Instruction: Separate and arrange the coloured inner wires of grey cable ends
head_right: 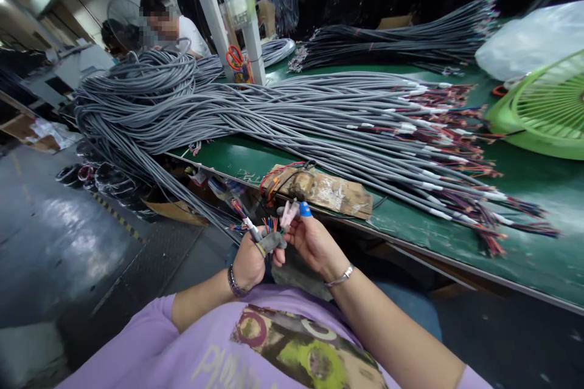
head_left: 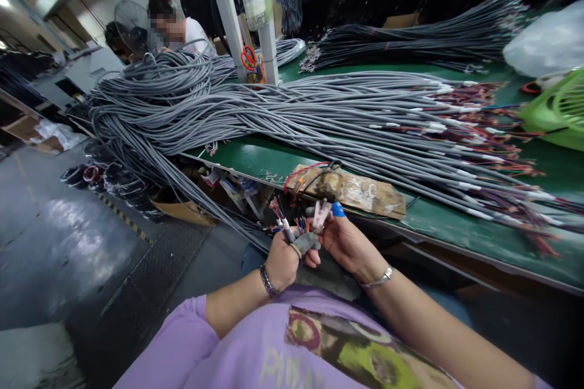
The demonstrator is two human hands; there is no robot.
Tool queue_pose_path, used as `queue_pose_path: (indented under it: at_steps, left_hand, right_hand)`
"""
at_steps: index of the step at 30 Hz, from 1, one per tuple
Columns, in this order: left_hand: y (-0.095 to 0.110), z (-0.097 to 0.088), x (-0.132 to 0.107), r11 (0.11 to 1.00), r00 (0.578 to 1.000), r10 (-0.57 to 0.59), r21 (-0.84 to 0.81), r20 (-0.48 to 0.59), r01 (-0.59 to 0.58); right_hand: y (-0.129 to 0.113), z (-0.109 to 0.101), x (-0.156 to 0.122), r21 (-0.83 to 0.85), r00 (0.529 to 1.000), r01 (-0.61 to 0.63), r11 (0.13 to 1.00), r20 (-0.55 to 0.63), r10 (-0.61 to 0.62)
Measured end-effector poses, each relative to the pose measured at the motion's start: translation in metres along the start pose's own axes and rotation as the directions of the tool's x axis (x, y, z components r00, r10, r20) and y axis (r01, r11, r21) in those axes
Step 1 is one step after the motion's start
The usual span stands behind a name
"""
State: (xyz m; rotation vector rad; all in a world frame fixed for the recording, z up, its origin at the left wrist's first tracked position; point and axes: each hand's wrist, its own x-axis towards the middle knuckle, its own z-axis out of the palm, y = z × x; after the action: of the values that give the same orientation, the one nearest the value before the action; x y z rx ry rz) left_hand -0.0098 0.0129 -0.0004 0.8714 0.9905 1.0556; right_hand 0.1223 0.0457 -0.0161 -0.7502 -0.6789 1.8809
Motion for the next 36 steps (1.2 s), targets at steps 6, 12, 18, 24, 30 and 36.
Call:
queue_pose_path:
  at_steps: [6, 12, 18, 24, 30, 36]
  left_hand:
    - [-0.009, -0.012, -0.011, 0.997, 0.999, 0.039, 0.071, 0.021, -0.04]
    - [-0.01, -0.016, -0.013, 0.982, 0.998, 0.057, 0.177, 0.037, -0.062]
    - [-0.013, -0.022, -0.013, 0.993, 0.998, 0.058, 0.099, 0.01, -0.059]
    - [-0.01, -0.031, -0.015, 1.0, 0.982, 0.013, 0.022, 0.188, -0.017]
    - [-0.007, -0.03, -0.015, 0.975, 0.977, 0.174, 0.114, 0.122, -0.188]
    - [-0.002, -0.02, -0.007, 0.979, 0.976, 0.176, 0.083, 0.126, -0.187]
  right_hand:
    - [0.001, -0.005, -0.018, -0.019, 0.995, -0.09, 0.996, 0.035, 0.09]
    - [0.004, 0.003, -0.028, -0.254, 0.999, 0.017, 0.967, 0.044, -0.006]
    - [0.006, 0.0, -0.027, -0.268, 0.994, 0.019, 0.963, -0.095, -0.046]
    - [0.007, -0.002, -0.023, -0.072, 0.995, -0.095, 0.993, -0.031, 0.093]
    - [-0.009, -0.004, -0.009, 0.04, 0.987, -0.135, 0.99, -0.084, 0.138]
    - [-0.017, 0.007, -0.007, -0.163, 0.995, -0.021, 0.986, -0.099, 0.005]
